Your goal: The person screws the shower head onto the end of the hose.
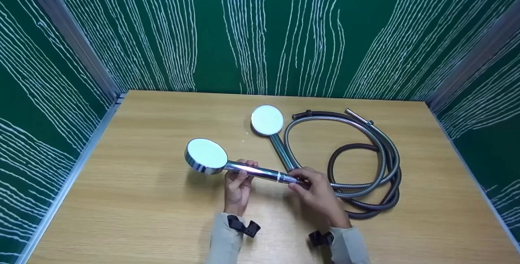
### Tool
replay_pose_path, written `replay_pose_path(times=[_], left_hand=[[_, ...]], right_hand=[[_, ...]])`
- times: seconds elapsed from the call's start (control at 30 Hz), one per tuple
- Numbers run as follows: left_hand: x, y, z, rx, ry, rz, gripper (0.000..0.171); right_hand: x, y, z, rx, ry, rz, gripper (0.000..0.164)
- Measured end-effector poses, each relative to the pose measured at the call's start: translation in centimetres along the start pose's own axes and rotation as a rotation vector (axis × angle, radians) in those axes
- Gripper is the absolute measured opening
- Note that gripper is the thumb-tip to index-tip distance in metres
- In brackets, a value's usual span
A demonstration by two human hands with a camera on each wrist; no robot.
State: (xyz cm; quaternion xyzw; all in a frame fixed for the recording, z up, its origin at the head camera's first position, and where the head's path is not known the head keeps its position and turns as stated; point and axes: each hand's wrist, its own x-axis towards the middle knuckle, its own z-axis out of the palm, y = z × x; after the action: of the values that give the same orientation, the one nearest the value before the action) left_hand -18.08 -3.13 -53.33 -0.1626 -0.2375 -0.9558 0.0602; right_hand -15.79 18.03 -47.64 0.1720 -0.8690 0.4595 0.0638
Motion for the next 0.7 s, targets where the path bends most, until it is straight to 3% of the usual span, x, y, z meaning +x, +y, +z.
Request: replay_pose_path(times=[0.23,0.5,0.7], left_hand=[[0.03,-0.14,-0.19,0.010,-0.021,0.017,0.019],[0.04,-0.11,-0.17,0.019,-0.005,0.012,0.018],[-0.02,-0.05,-0.10,0.019,0.003,0.009,0.018]], right_hand=[[0.09,0.00,0.21,-0.033,0.044,-0.046,0.041],[0.10,0.18,0.33,-0.039,0.080,-0.102,0.038],[0.12,-0.03,0.22,-0.027,0.068,-0.079,0.036]])
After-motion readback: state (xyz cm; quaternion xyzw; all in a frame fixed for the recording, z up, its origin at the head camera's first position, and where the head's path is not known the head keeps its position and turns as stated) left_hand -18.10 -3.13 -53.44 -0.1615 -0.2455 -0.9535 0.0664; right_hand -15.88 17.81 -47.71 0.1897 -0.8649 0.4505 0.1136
